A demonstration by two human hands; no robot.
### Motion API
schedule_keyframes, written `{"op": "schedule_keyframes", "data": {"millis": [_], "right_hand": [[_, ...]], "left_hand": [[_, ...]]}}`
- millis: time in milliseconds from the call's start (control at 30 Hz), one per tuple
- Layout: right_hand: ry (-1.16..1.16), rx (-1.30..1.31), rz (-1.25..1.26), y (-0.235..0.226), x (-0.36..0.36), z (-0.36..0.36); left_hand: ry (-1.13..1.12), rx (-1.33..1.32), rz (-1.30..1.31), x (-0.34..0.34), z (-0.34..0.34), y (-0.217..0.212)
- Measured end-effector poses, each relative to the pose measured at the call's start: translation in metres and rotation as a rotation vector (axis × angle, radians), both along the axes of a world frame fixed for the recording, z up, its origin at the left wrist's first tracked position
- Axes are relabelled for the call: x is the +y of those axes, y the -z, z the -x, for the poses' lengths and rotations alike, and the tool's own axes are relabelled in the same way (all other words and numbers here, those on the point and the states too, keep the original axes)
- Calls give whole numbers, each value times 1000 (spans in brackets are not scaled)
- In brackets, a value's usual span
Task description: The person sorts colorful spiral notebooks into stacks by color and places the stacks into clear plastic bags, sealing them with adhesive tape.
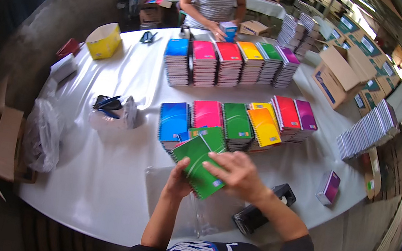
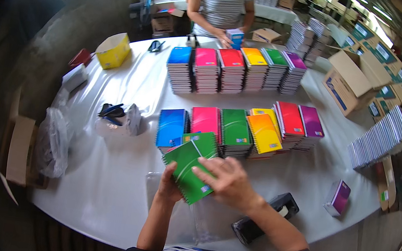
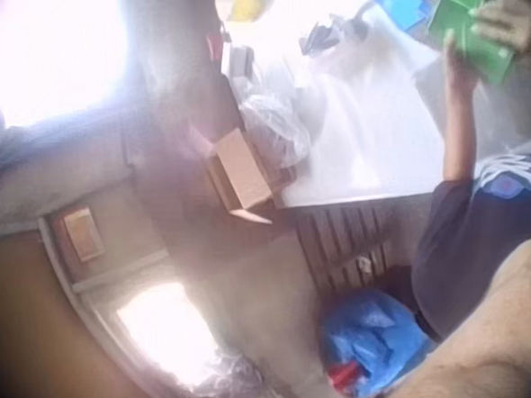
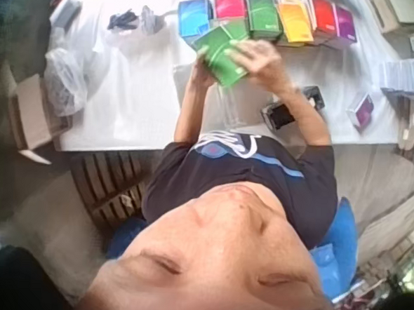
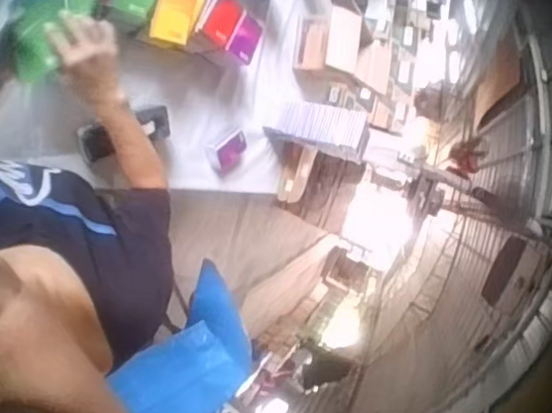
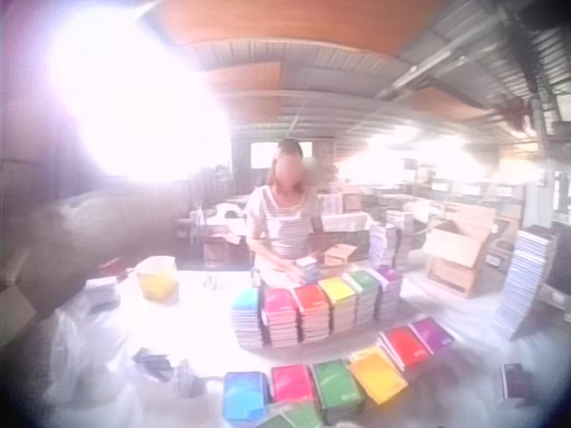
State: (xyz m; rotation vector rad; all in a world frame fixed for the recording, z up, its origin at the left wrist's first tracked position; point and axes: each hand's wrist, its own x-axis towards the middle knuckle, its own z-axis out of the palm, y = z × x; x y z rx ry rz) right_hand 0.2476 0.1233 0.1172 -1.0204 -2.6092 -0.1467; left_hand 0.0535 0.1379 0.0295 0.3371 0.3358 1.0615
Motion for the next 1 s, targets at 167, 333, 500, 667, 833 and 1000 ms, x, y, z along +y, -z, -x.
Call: {"op": "schedule_keyframes", "data": {"millis": [167, 333, 500, 667, 833, 1000], "right_hand": [[105, 105, 425, -9, 36, -72], [589, -151, 143, 86, 88, -172], [627, -276, 448, 51, 95, -147], [768, -104, 380, 19, 94, -177], [460, 356, 413, 64, 127, -270], [355, 162, 158, 40, 125, -241]], "left_hand": [[42, 93, 265, -10, 7, 3], [55, 172, 221, -7, -13, 2], [-5, 230, 219, -12, -21, 1], [2, 271, 186, -17, -31, 9], [14, 244, 176, -16, -48, 10], [67, 239, 164, -14, -58, 3]]}}
